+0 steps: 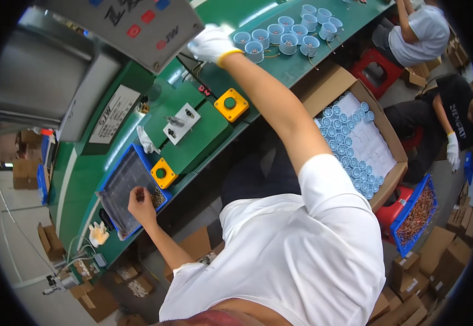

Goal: Manually assemble small components into plastic containers and use a press machine to seal or process them on a production line.

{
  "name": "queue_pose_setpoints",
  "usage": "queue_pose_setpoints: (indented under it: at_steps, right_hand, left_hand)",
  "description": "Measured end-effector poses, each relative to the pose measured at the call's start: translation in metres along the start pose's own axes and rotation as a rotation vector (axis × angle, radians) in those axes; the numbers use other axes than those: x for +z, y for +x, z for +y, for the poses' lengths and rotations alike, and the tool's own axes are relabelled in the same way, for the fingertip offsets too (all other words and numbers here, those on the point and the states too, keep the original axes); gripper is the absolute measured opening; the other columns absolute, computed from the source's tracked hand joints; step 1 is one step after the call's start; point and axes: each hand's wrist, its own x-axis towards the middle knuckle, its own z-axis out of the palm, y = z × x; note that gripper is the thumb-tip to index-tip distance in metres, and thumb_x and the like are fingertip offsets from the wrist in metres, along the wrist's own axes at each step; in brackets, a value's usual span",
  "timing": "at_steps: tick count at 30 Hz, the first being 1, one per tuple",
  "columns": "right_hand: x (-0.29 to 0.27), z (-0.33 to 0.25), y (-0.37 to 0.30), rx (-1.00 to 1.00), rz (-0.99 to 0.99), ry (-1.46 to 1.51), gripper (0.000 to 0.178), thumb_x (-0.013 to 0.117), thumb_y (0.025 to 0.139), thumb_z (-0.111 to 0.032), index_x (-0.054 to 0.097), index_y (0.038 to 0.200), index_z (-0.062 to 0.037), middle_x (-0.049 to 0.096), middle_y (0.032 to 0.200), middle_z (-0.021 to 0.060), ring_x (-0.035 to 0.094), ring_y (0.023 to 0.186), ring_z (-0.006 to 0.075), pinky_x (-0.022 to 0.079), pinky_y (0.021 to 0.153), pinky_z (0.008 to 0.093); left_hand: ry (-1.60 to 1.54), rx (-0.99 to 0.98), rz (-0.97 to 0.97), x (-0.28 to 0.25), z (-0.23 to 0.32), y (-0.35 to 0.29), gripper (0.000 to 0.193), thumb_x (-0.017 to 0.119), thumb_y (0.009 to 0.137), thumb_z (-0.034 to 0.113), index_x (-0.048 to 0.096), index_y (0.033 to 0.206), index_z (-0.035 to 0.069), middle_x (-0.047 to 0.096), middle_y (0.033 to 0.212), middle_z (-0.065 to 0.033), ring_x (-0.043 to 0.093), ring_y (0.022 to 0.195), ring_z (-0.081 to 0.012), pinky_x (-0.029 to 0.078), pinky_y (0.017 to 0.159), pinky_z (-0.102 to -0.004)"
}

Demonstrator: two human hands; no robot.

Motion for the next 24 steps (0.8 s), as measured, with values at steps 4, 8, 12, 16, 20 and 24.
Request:
queue_pose_setpoints:
  at_steps: [4, 8, 12, 16, 20, 24]
  right_hand:
    - [-0.089, 0.029, -0.095, 0.029, 0.347, -0.254, 0.034, 0.087, 0.087, -0.041, 0.083, 0.110, -0.0170, 0.074, 0.132, 0.0173, 0.068, 0.127, 0.0386, 0.056, 0.105, 0.0500]
    - [-0.085, 0.061, -0.149, -0.007, 0.321, -0.455, 0.030, 0.096, 0.076, -0.030, 0.082, 0.101, -0.0208, 0.061, 0.147, 0.0125, 0.055, 0.138, 0.0409, 0.053, 0.112, 0.0510]
    - [-0.111, 0.001, -0.166, 0.031, 0.437, 0.035, 0.023, 0.089, 0.092, -0.017, 0.073, 0.102, -0.0036, 0.063, 0.152, 0.0240, 0.063, 0.133, 0.0434, 0.053, 0.110, 0.0532]
    - [-0.109, -0.116, -0.183, 0.006, 0.252, 0.827, 0.061, 0.096, 0.083, -0.015, 0.063, 0.132, -0.0011, 0.073, 0.137, 0.0230, 0.076, 0.123, 0.0311, 0.060, 0.106, 0.0397]
    - [-0.104, -0.165, -0.153, -0.101, 0.146, 0.678, 0.067, 0.094, 0.079, -0.012, 0.063, 0.137, -0.0003, 0.076, 0.123, 0.0178, 0.075, 0.107, 0.0410, 0.060, 0.093, 0.0480]
    - [-0.093, -0.164, -0.135, -0.217, 0.156, 0.576, 0.066, 0.092, 0.078, -0.011, 0.063, 0.136, -0.0027, 0.075, 0.121, 0.0167, 0.072, 0.107, 0.0428, 0.059, 0.092, 0.0496]
  left_hand:
    - [-0.004, 0.067, 0.041, -0.002, 0.002, 0.005, 0.017, 0.080, 0.096, 0.003, 0.078, 0.111, -0.002, 0.078, 0.096, -0.0134, 0.073, 0.078, -0.0217, 0.057, 0.074, -0.0347]
    - [0.035, 0.061, -0.022, 0.004, 0.005, 0.011, 0.018, 0.080, 0.097, 0.003, 0.079, 0.113, -0.002, 0.078, 0.098, -0.0146, 0.074, 0.080, -0.0235, 0.058, 0.076, -0.0351]
    - [0.000, 0.044, -0.027, 0.002, 0.004, 0.007, 0.016, 0.079, 0.099, 0.003, 0.079, 0.114, -0.002, 0.078, 0.099, -0.0162, 0.076, 0.083, -0.0260, 0.059, 0.076, -0.0357]
    - [-0.003, 0.073, -0.035, 0.006, 0.009, 0.012, 0.015, 0.078, 0.100, 0.003, 0.079, 0.114, -0.001, 0.079, 0.101, -0.0163, 0.077, 0.087, -0.0274, 0.059, 0.077, -0.0363]
    - [0.030, 0.120, -0.040, 0.006, 0.009, 0.012, 0.014, 0.077, 0.101, 0.004, 0.080, 0.113, -0.001, 0.080, 0.104, -0.0166, 0.078, 0.090, -0.0304, 0.060, 0.081, -0.0380]
    - [0.029, 0.157, -0.036, 0.007, 0.011, 0.014, 0.013, 0.076, 0.101, 0.003, 0.081, 0.113, -0.001, 0.080, 0.106, -0.0168, 0.078, 0.091, -0.0310, 0.060, 0.082, -0.0385]
